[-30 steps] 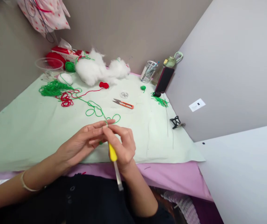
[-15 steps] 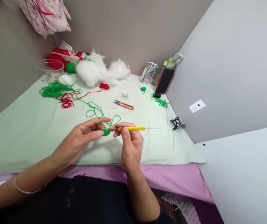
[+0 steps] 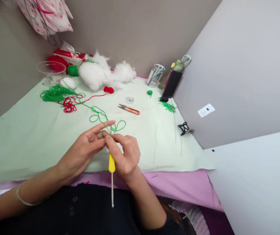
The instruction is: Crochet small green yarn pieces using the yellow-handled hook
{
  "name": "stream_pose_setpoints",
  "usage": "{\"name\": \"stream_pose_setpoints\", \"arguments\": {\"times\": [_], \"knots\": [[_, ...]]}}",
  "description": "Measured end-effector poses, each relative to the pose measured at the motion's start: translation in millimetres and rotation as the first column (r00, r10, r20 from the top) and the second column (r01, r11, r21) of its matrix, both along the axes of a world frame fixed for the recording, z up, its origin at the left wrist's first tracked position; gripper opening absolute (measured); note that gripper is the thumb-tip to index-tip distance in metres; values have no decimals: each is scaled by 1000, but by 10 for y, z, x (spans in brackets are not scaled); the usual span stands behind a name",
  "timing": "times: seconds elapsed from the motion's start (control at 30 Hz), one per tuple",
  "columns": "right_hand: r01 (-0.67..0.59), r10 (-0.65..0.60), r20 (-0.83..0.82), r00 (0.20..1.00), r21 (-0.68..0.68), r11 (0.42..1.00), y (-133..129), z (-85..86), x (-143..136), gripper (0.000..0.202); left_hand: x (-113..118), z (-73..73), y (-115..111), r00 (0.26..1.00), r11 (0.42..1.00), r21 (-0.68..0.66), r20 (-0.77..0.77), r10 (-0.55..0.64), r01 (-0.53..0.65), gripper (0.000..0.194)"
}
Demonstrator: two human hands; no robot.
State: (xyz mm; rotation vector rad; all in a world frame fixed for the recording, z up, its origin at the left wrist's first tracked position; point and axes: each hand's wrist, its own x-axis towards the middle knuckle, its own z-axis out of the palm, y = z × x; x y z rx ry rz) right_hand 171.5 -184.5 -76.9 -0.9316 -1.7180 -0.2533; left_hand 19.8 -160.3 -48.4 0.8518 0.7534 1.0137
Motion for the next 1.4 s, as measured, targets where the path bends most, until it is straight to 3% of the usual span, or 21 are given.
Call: {"name": "stream_pose_setpoints", "arguments": {"times": [0.1,0.17,0.23,0.33,0.43,0.53,0.6,0.7,0.77,0.83,0.97,1.2,1.3,1.4], "knots": [[-98,74,-235,969,-93,991,13,41,16,29,-4,11,48,977,974,-185,190,-93,129,43],[-228,132,-459,879,-162,960,25,108,31,27,-19,25,74,974,979,-169,211,-77,114,40],[-325,157,-579,800,-199,924,42,159,35,23,-27,38,81,981,989,-114,179,-73,94,42],[-368,171,-550,818,-270,890,59,164,11,21,-12,44,60,993,997,-36,97,-67,70,43],[-270,143,-412,900,-267,925,49,103,-24,26,22,33,30,996,1000,-7,87,-13,14,43],[-59,41,-164,986,-105,993,37,43,-29,30,48,26,29,991,996,-82,133,-10,21,41],[-3,1,-83,997,-24,1000,38,41,-9,31,46,26,52,981,983,-163,190,-47,79,34],[-112,64,-312,948,-141,984,47,94,26,25,15,27,94,967,969,-218,249,-57,113,29],[-249,96,-520,849,-233,940,55,136,32,20,-6,25,101,976,982,-175,216,-37,75,33],[-354,115,-604,788,-293,888,63,158,26,18,-19,19,84,991,997,-73,128,-26,36,38],[-379,82,-614,785,-371,848,77,143,31,15,-43,6,39,998,994,106,-63,5,2,38],[-500,72,-740,668,-375,781,106,140,101,20,-89,20,51,996,994,111,-85,27,-18,37],[-501,93,-732,675,-362,787,90,163,85,20,-105,12,54,992,989,146,-118,34,-17,36],[-422,97,-654,750,-360,832,41,196,54,20,-128,1,58,980,976,217,-191,49,-6,35]]}}
